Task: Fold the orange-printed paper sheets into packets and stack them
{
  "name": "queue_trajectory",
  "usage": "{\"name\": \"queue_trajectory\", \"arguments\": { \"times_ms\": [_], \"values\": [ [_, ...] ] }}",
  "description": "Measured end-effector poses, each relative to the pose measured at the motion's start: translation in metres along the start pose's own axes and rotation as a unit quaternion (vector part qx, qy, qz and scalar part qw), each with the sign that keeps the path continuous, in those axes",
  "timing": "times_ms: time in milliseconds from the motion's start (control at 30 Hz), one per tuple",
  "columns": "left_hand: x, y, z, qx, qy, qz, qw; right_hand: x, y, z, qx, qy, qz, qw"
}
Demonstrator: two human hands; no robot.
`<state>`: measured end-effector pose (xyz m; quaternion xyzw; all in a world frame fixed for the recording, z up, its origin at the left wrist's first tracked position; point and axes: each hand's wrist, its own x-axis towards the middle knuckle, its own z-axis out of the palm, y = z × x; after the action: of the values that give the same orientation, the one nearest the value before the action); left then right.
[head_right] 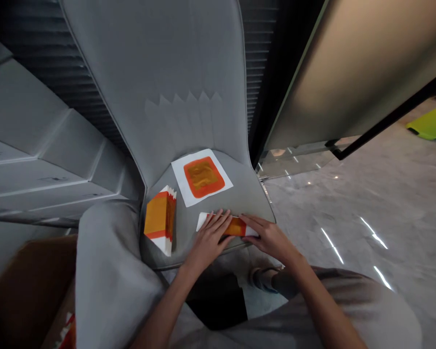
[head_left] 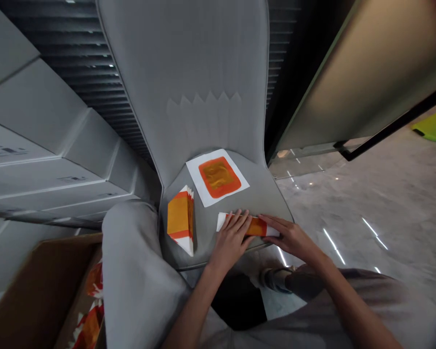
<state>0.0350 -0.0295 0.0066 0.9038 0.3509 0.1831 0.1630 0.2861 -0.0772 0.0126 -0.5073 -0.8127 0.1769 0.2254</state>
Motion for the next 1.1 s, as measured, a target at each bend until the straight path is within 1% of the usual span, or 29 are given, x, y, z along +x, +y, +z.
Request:
{"name": "queue_trajectory", "arguments": {
  "times_ms": [33,100,167,200,233,267,300,333,400,433,467,500,567,700,800,867,900,967,1033,1100],
  "values": [
    [0.001,-0.004,-0.001,-0.019,-0.006,0.017,1.0,-0.001,-0.002,-0.006,0.018,0.0,0.012,1.0],
    [0.001,-0.008,-0.004,-0.066,0.008,0.021,0.998,-0.002,-0.007,-0.019,0.057,0.008,0.03,0.998],
    [0.0,-0.007,-0.01,-0.143,0.057,-0.007,0.988,0.002,-0.014,-0.029,0.114,0.034,0.053,0.991],
    [0.001,-0.003,-0.013,-0.191,0.091,-0.041,0.976,0.004,-0.018,-0.031,0.153,0.051,0.067,0.985],
    [0.001,0.002,-0.015,-0.245,0.131,-0.086,0.957,0.008,-0.023,-0.031,0.197,0.063,0.081,0.975],
    [0.002,0.009,-0.017,-0.302,0.165,-0.137,0.929,0.012,-0.028,-0.028,0.246,0.068,0.092,0.963],
    [0.004,0.016,-0.018,-0.36,0.196,-0.194,0.892,0.016,-0.034,-0.023,0.293,0.068,0.1,0.949],
    [0.006,0.023,-0.017,-0.419,0.219,-0.235,0.849,0.02,-0.041,-0.017,0.333,0.059,0.106,0.935],
    [0.009,0.036,-0.013,-0.528,0.223,-0.256,0.778,0.027,-0.053,-0.003,0.368,0.039,0.126,0.92],
    [0.009,0.04,-0.009,-0.565,0.224,-0.254,0.752,0.03,-0.058,0.004,0.367,0.033,0.139,0.919],
    [0.01,0.042,-0.006,-0.588,0.224,-0.251,0.735,0.032,-0.061,0.009,0.359,0.032,0.148,0.921],
    [0.01,0.043,-0.002,-0.597,0.23,-0.253,0.726,0.033,-0.062,0.012,0.346,0.033,0.153,0.925],
    [0.01,0.041,0.001,-0.584,0.252,-0.261,0.726,0.034,-0.059,0.013,0.311,0.041,0.153,0.937],
    [0.01,0.026,-0.005,-0.504,0.318,-0.279,0.753,0.033,-0.037,0.004,0.233,0.052,0.147,0.96],
    [0.009,0.013,-0.012,-0.469,0.335,-0.296,0.761,0.032,-0.024,-0.003,0.193,0.067,0.148,0.968],
    [0.008,0.009,-0.016,-0.452,0.346,-0.291,0.769,0.03,-0.019,-0.005,0.157,0.091,0.13,0.975],
    [0.008,0.008,-0.017,-0.436,0.354,-0.28,0.778,0.03,-0.017,-0.005,0.136,0.104,0.113,0.979],
    [0.006,0.009,-0.02,-0.376,0.369,-0.254,0.811,0.028,-0.014,-0.007,0.091,0.127,0.077,0.985],
    [0.005,0.01,-0.022,-0.306,0.362,-0.229,0.85,0.025,-0.012,-0.008,0.052,0.134,0.048,0.988],
    [0.003,0.011,-0.023,-0.267,0.344,-0.219,0.873,0.024,-0.011,-0.01,0.029,0.128,0.02,0.991]
  ]
}}
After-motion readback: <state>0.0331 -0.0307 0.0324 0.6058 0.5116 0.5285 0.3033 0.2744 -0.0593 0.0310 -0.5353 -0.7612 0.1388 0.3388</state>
